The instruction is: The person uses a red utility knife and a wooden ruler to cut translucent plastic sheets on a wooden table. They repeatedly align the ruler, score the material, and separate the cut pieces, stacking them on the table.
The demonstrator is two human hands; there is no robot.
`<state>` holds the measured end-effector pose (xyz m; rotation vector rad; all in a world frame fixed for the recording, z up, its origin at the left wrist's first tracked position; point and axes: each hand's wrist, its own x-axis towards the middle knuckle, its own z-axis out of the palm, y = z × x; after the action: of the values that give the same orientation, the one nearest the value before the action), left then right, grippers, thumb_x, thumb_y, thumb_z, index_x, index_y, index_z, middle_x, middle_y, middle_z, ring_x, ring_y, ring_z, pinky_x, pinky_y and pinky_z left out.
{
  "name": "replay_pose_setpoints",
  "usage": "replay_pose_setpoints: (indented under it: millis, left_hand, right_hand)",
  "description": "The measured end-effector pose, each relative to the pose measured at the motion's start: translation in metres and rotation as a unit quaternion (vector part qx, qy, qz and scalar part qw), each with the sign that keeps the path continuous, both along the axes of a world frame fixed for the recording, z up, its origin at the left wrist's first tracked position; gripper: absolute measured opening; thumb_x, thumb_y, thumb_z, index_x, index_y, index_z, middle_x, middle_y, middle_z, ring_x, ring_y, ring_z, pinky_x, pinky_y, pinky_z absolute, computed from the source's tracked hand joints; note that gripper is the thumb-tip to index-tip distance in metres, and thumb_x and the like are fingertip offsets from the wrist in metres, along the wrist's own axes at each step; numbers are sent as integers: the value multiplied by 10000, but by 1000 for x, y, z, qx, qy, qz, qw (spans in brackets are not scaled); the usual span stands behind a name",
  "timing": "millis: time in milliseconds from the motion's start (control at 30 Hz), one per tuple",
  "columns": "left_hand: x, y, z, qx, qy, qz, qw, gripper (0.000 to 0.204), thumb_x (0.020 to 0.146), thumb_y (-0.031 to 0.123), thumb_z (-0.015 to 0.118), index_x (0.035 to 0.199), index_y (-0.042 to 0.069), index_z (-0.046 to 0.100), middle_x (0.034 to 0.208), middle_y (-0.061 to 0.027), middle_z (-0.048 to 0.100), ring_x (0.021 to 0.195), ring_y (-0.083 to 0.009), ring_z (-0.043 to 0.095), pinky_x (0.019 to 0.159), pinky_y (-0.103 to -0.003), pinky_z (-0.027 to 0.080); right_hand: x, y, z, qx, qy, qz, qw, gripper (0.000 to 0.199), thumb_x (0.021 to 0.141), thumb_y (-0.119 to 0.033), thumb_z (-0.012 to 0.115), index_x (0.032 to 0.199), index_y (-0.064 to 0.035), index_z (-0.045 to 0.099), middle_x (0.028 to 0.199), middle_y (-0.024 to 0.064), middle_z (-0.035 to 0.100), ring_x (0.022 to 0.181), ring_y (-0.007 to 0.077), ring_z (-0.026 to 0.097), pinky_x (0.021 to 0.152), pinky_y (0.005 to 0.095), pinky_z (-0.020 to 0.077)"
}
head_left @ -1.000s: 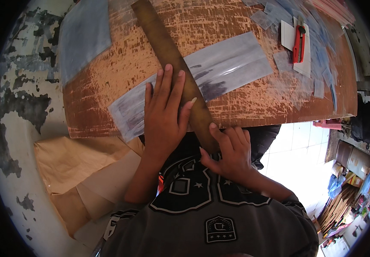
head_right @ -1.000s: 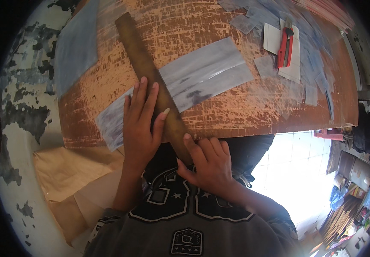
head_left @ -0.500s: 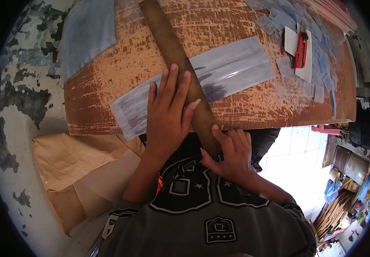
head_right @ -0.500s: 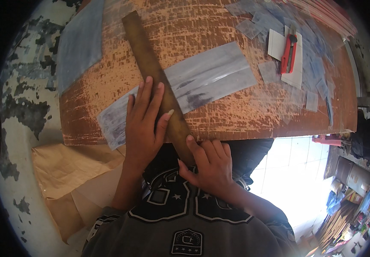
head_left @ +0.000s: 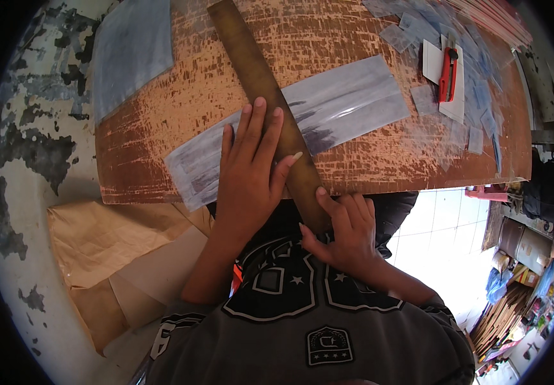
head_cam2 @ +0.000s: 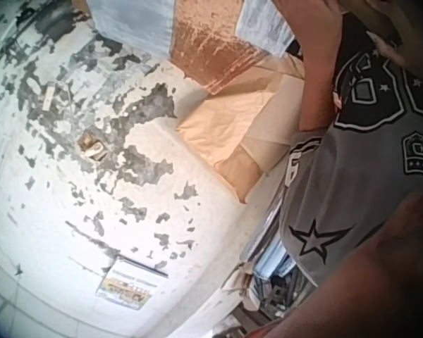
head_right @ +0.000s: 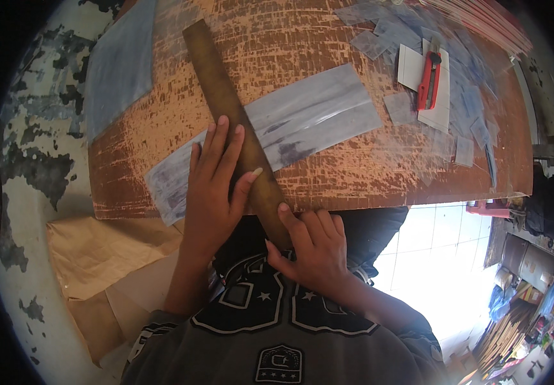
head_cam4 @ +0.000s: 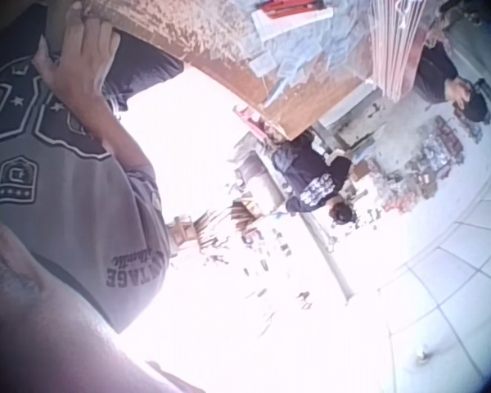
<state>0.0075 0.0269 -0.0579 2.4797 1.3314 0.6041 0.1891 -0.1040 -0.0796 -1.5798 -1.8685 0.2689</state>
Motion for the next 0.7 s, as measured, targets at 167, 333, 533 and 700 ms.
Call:
replay_pose_setpoints:
  millis: [167, 333, 533, 700]
  left_hand:
    - [-1, 1, 10, -5, 19, -9, 1000, 691, 1053, 368, 699, 1652, 77, 512, 1750, -205, 411, 1608, -424, 406, 1302, -612, 304]
    - [-1, 3, 16, -6, 39, -17, 999, 743, 1030, 409, 720, 1656, 74, 502, 1752, -210, 402, 1609, -424, 401, 1306, -592, 310]
    - [-2, 2, 15, -3, 60, -16, 998, 777, 1026, 440, 715, 1670, 76, 478, 1760, -212, 387, 1616, -422, 388, 1310, -594, 299]
    - [-3, 2, 12, 3, 61, -18, 998, 778, 1041, 459, 686, 1681, 79, 459, 1766, -214, 377, 1619, -422, 384, 1312, -598, 287]
  right_hand:
    - [1, 0, 1, -6, 9, 6, 1000, 679, 812, -340, 879, 1369, -5, 683, 967, 111, 585, 856, 285, 585, 748, 427, 423]
    - [2, 0, 4, -15, 16, 12, 1000, 684, 818, -344, 883, 1375, -5, 676, 960, 108, 578, 847, 283, 578, 738, 425, 409]
    - [3, -1, 5, -19, 20, 14, 1000, 704, 822, -354, 890, 1392, -8, 666, 969, 106, 577, 847, 281, 571, 731, 423, 398]
    - [3, -2, 4, -16, 17, 13, 1000, 731, 820, -367, 897, 1415, -14, 660, 980, 109, 580, 857, 283, 575, 733, 424, 398]
